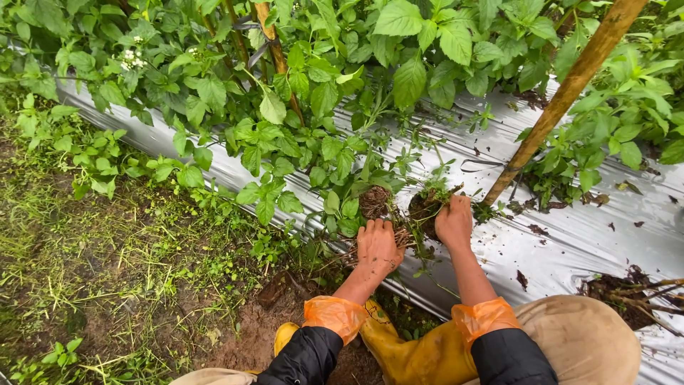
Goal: The person clears weeds from a dirt path using a small hand tool and then gathers plant stems to tie them to a wooden support stake in a garden.
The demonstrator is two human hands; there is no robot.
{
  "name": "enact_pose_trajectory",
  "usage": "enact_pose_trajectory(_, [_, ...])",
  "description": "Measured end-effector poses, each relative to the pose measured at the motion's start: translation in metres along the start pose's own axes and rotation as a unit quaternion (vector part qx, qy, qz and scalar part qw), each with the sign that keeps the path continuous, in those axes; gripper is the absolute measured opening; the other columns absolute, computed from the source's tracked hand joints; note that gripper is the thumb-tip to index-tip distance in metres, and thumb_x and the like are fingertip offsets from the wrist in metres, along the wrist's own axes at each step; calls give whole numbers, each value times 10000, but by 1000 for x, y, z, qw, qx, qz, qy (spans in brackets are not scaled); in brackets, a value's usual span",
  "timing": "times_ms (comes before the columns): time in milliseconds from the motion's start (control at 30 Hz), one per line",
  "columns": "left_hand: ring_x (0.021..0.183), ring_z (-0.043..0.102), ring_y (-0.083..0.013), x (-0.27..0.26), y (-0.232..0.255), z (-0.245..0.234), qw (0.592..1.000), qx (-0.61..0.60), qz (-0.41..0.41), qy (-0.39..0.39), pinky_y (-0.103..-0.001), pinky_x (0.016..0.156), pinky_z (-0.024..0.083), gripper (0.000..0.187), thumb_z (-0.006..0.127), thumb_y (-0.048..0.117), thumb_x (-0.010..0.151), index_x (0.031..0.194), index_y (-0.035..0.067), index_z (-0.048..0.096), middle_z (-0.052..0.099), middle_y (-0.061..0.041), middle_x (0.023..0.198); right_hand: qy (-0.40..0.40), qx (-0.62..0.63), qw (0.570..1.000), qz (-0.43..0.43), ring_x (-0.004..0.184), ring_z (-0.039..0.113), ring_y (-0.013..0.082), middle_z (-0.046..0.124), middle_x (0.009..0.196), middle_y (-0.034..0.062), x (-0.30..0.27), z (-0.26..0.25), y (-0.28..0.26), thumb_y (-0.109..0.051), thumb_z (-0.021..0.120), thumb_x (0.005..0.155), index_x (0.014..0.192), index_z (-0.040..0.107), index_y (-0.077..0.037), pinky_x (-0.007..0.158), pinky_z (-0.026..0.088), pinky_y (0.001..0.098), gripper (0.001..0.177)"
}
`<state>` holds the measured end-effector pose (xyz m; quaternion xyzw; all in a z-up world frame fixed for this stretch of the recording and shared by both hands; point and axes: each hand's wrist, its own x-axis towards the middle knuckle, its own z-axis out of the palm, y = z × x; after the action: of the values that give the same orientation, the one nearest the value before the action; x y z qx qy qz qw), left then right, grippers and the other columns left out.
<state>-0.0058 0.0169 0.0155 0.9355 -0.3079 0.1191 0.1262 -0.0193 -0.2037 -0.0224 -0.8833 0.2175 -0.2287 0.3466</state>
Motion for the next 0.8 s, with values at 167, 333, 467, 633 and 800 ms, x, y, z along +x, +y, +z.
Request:
enact_pose_trajectory(167, [874,486,-131,0,12,8,996,57,-58,22,-343,826,406,244,709,338,927,971,135,581,587,-54,966,-13,-126,989,79,1038,657,423,564,1129,154,-20,-19,-50,-184,569,979,1227,624,-9,911,528,547,308])
enact_pose_trajectory(333, [851,466,-146,1,5,13,998,24,-44,39,-360,782,387,179,712,264,893,933,159,572,569,-41,946,-76,-200,973,83,825,761,378,705,838,92,-42,-35,-138,-442,552,1054,1069,712,-146,686,590,507,337])
enact_pose_trajectory(467, [891,488,-170,0,4,15,998,22,-64,19,-378,781,394,211,752,288,882,968,163,606,571,-32,979,-115,-183,976,24,895,746,484,741,940,277,-40,-45,-189,-271,497,1053,1414,494,15,717,585,607,460])
enact_pose_trajectory(633, [902,479,-156,-4,-9,46,998,27,-54,1,-363,810,397,396,800,445,812,1002,155,607,573,-46,999,-181,-246,946,110,891,761,436,744,932,309,-13,-37,-193,-342,456,1057,1565,298,107,742,583,580,696])
enact_pose_trajectory(800, [895,446,-150,-5,-17,28,1000,-2,-17,-14,-361,784,349,356,751,408,847,1007,141,579,537,-45,1006,-214,-326,907,162,1040,752,399,782,1087,207,16,14,-122,-452,298,1054,1280,631,-8,879,562,614,599])
